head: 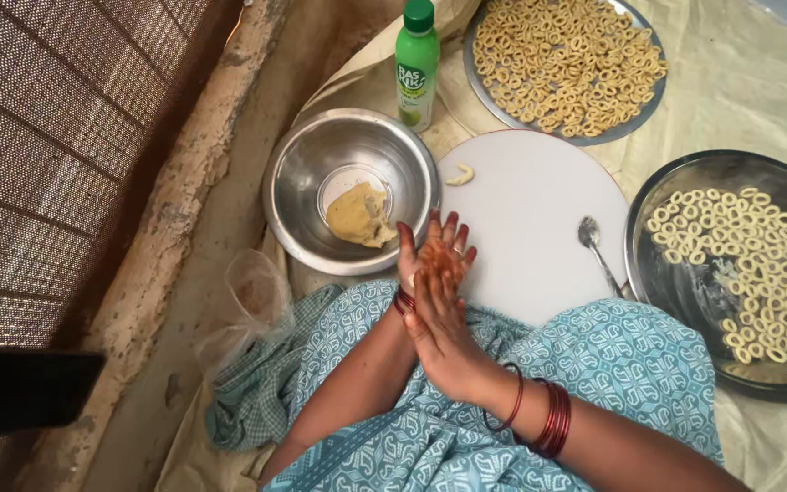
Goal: The person rolls small pieces of dough into thin ropes on a white board, then joins the ends to form ring shapes and places them on a metal tray. The process is repeated continuously with dough taken from a metal bowl.
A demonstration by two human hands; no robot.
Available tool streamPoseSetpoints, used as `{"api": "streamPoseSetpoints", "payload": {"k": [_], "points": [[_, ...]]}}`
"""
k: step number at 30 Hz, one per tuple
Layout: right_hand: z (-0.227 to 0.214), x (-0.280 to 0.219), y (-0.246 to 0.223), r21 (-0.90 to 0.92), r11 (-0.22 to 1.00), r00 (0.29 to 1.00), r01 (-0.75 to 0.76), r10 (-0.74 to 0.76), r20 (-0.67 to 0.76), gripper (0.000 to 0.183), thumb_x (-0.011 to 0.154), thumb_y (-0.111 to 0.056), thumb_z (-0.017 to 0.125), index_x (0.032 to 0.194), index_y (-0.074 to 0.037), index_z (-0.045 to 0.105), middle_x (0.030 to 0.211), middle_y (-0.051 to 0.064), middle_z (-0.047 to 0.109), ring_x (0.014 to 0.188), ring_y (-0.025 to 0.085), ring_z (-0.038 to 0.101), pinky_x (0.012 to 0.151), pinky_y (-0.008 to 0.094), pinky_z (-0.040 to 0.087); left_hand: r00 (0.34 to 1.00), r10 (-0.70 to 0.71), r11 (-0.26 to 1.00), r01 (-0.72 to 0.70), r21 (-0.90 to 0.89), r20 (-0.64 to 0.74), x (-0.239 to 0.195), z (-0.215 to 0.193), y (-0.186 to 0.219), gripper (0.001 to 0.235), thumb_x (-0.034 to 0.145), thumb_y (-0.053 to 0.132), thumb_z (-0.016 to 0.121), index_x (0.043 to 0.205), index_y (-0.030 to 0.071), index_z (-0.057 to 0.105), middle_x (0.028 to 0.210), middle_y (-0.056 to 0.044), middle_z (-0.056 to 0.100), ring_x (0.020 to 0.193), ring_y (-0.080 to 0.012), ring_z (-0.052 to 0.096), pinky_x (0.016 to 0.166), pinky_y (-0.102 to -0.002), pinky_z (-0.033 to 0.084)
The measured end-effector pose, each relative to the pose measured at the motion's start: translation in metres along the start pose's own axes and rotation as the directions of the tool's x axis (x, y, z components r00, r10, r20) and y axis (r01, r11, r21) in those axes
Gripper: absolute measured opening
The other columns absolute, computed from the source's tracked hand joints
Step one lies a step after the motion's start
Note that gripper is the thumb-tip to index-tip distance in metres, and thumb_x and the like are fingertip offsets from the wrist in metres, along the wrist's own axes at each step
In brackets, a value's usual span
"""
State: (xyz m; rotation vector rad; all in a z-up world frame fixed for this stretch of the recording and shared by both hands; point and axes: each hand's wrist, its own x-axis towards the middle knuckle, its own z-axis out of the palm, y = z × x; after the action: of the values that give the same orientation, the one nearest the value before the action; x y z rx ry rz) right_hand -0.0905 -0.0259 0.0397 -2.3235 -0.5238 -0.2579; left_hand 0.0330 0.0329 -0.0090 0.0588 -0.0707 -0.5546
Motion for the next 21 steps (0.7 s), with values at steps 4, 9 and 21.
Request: {"api": "streamPoseSetpoints", "payload": {"k": [4, 9, 21], "points": [[-0.017, 0.046, 0.037, -0.101, 0.876, 0.880, -0.472, 0.463, -0.101, 0.071, 0.107, -0.041, 0.019, 0.163, 0.003, 0.013, 0.168, 0.036, 0.009, 0.155, 0.051, 0.007, 0.122, 0.057, 0.012, 0.987, -0.042, 0.979, 0.072, 0.190, -0.155, -0.017, 0.004, -0.026, 0.088, 0.084, 0.084, 0.037, 0.147, 0.024, 0.046, 0.146, -0.002, 0.052, 0.131, -0.0210, 0.052, 0.109, -0.044, 0.043], [-0.065, 0.070, 0.133, 0.315, 0.560, 0.524, -0.766, 0.828, -0.199, 0.074, 0.107, -0.047, 0.016, 0.165, 0.000, 0.008, 0.168, 0.033, 0.004, 0.156, 0.048, 0.003, 0.125, 0.055, 0.008, 0.823, -0.277, 0.926, 0.367, -0.091, 0.497, -0.043, 0.000, -0.057, 0.086, 0.106, 0.075, 0.022, 0.158, 0.008, 0.039, 0.141, -0.012, 0.054, 0.131, -0.0256, 0.052, 0.115, -0.037, 0.041], [0.024, 0.002, 0.034, 0.088, 0.967, 0.960, -0.239, 0.249, -0.130, 0.078, 0.106, -0.054, 0.008, 0.164, -0.001, 0.004, 0.170, 0.032, 0.003, 0.158, 0.046, -0.003, 0.125, 0.056, 0.001, 0.962, -0.038, 0.920, 0.139, 0.367, -0.269, -0.004, 0.025, -0.013, 0.106, 0.080, 0.094, 0.020, 0.166, 0.032, 0.017, 0.169, -0.005, 0.023, 0.150, -0.0265, 0.026, 0.121, -0.055, 0.019]]}}
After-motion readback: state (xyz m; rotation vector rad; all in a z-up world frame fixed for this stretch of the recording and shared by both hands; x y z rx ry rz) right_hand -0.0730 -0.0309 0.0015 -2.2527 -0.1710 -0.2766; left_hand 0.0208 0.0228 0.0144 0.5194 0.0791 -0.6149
